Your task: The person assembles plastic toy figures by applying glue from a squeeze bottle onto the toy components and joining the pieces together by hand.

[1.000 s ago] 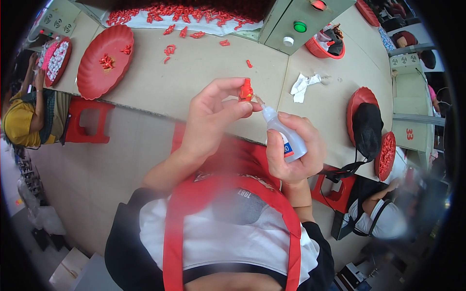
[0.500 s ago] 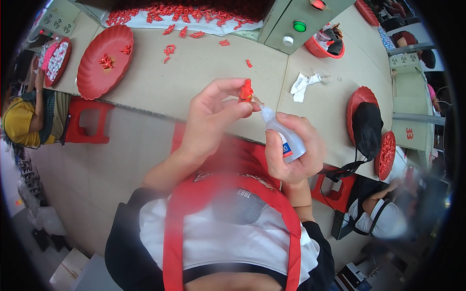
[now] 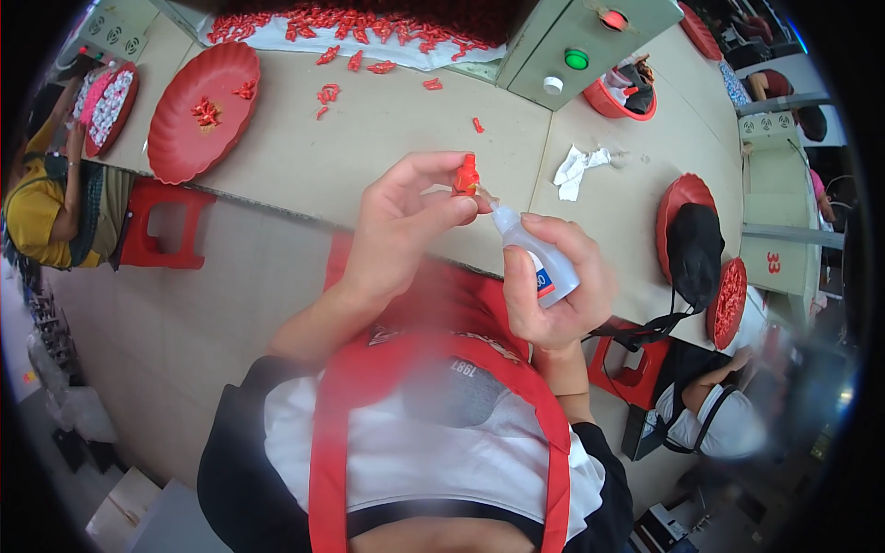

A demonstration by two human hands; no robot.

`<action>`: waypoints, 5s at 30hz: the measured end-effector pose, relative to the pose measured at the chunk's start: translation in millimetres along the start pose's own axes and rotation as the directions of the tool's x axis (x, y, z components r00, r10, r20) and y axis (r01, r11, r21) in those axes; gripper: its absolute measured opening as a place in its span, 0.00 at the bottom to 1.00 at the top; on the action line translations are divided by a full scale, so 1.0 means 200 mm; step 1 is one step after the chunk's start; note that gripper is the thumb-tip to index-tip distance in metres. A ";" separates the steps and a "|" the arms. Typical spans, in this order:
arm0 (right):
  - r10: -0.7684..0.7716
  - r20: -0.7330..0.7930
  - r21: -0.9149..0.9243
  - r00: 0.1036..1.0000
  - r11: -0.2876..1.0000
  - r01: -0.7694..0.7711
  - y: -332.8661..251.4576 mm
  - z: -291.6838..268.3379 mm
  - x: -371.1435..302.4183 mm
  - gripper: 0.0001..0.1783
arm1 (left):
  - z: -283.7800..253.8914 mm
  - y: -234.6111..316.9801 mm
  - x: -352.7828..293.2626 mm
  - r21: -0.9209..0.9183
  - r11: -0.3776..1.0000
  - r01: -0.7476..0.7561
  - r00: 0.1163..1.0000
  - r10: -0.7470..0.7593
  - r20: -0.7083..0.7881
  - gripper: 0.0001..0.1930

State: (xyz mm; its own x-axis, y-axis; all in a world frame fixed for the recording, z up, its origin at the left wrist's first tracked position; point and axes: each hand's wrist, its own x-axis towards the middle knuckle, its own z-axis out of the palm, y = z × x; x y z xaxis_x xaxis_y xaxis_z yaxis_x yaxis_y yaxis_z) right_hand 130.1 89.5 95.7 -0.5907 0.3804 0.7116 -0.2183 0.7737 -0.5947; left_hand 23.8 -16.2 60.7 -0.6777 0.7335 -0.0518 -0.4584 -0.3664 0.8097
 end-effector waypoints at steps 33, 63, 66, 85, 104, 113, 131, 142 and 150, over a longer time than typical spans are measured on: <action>0.340 0.785 -0.377 0.519 0.926 -0.037 0.52 2.43 1.20 0.16 | -1.00 0.26 -0.35 -0.442 0.804 -0.398 0.763 0.022 -0.646 0.15; 0.368 0.691 -0.474 0.623 0.881 0.005 0.58 1.29 0.48 0.16 | -0.76 0.20 -0.27 -0.538 0.838 -0.090 0.942 -0.103 -0.318 0.17; 0.323 0.727 -0.479 0.606 0.871 0.111 0.60 1.36 0.49 0.16 | -0.74 0.19 -0.29 -0.519 0.849 -0.099 0.951 -0.071 -0.299 0.18; 0.263 0.471 0.392 0.842 0.793 -0.467 0.13 0.48 0.15 0.07 | -0.36 0.08 -0.07 -0.003 0.992 -0.128 0.958 0.123 -0.258 0.19; 0.123 0.474 0.245 0.872 0.933 -0.265 0.08 0.46 0.17 0.08 | -0.31 0.11 -0.14 0.449 0.840 -0.304 0.891 0.418 -0.179 0.16; 0.272 0.572 0.353 0.773 0.770 -0.532 0.12 0.45 0.16 0.08 | -0.30 0.08 -0.13 0.404 0.871 -0.279 0.910 0.375 -0.179 0.16; 0.279 0.643 0.409 0.713 0.662 -0.628 0.21 0.48 0.13 0.09 | -0.32 0.04 -0.12 0.460 0.855 -0.239 0.899 0.375 -0.228 0.16; 0.257 0.685 0.426 0.682 0.618 -0.661 0.23 0.49 0.13 0.10 | -0.31 0.04 -0.10 0.534 0.807 -0.253 0.876 0.425 -0.228 0.16; 0.287 0.712 0.448 0.641 0.517 -0.729 0.22 0.49 0.13 0.09 | -0.31 0.04 -0.09 0.514 0.822 -0.244 0.885 0.405 -0.228 0.17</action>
State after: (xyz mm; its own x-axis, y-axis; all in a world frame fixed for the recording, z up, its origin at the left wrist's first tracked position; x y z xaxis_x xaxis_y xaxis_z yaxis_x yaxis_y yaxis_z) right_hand 28.1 84.2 51.7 -0.9943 0.1046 0.0190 -0.0300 -0.1045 -0.9941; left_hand -4.1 -68.1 32.1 -0.9170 0.3700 0.1487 0.0840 -0.1855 0.9791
